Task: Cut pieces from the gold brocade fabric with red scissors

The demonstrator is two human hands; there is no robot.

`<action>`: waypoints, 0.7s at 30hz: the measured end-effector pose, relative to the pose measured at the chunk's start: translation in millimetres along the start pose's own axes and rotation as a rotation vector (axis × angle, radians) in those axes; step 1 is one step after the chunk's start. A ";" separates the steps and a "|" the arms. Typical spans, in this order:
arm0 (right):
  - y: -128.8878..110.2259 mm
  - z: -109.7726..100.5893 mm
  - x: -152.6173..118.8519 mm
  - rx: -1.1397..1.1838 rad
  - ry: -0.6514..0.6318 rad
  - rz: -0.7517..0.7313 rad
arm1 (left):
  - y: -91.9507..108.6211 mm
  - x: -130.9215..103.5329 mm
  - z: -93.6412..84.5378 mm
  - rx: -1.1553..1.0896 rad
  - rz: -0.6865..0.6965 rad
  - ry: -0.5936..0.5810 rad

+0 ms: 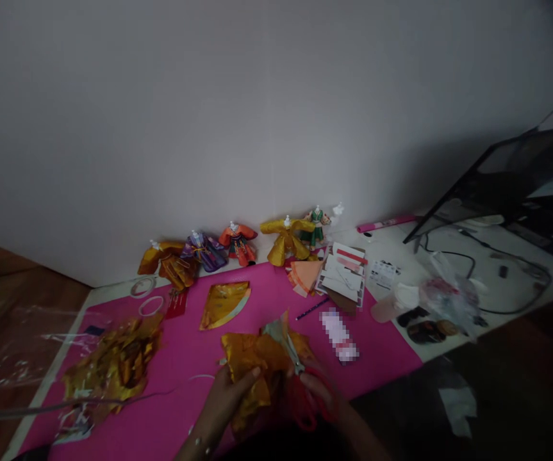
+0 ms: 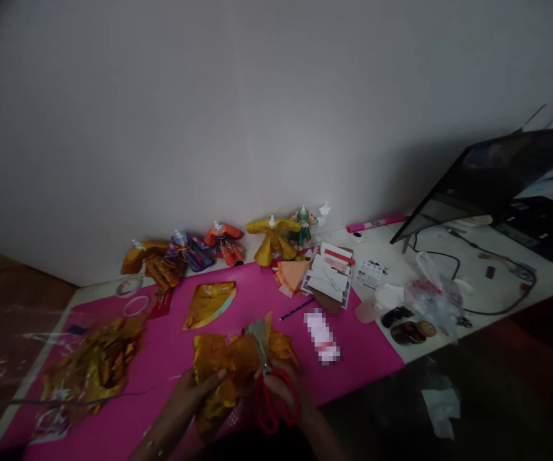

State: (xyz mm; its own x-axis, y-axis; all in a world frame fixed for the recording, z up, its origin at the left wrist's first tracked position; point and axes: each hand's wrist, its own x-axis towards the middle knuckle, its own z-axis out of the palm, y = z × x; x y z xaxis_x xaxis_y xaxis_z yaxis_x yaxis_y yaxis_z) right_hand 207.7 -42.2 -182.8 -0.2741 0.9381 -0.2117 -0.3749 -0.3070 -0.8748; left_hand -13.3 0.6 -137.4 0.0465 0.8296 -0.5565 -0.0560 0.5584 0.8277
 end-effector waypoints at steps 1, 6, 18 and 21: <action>-7.8 3.7 2.1 -0.037 -0.028 -0.047 | -1.1 0.2 0.2 0.003 0.008 -0.027; -34.4 15.8 9.6 -0.160 -0.223 -0.110 | 2.9 -5.0 1.6 0.023 0.044 -0.166; -30.1 17.9 17.5 -0.182 -0.294 -0.039 | 12.6 -4.9 -0.9 0.050 0.006 -0.241; -36.1 21.2 16.1 -0.230 -0.278 -0.061 | 17.9 -5.4 -1.4 0.064 -0.011 -0.238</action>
State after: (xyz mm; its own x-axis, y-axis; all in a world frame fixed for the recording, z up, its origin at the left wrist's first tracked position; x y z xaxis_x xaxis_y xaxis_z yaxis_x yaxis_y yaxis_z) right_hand 198.0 -19.5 -145.4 -0.4999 0.8642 -0.0571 -0.1980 -0.1782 -0.9639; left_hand -16.0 6.1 -119.7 0.2809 0.7939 -0.5393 0.0092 0.5597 0.8287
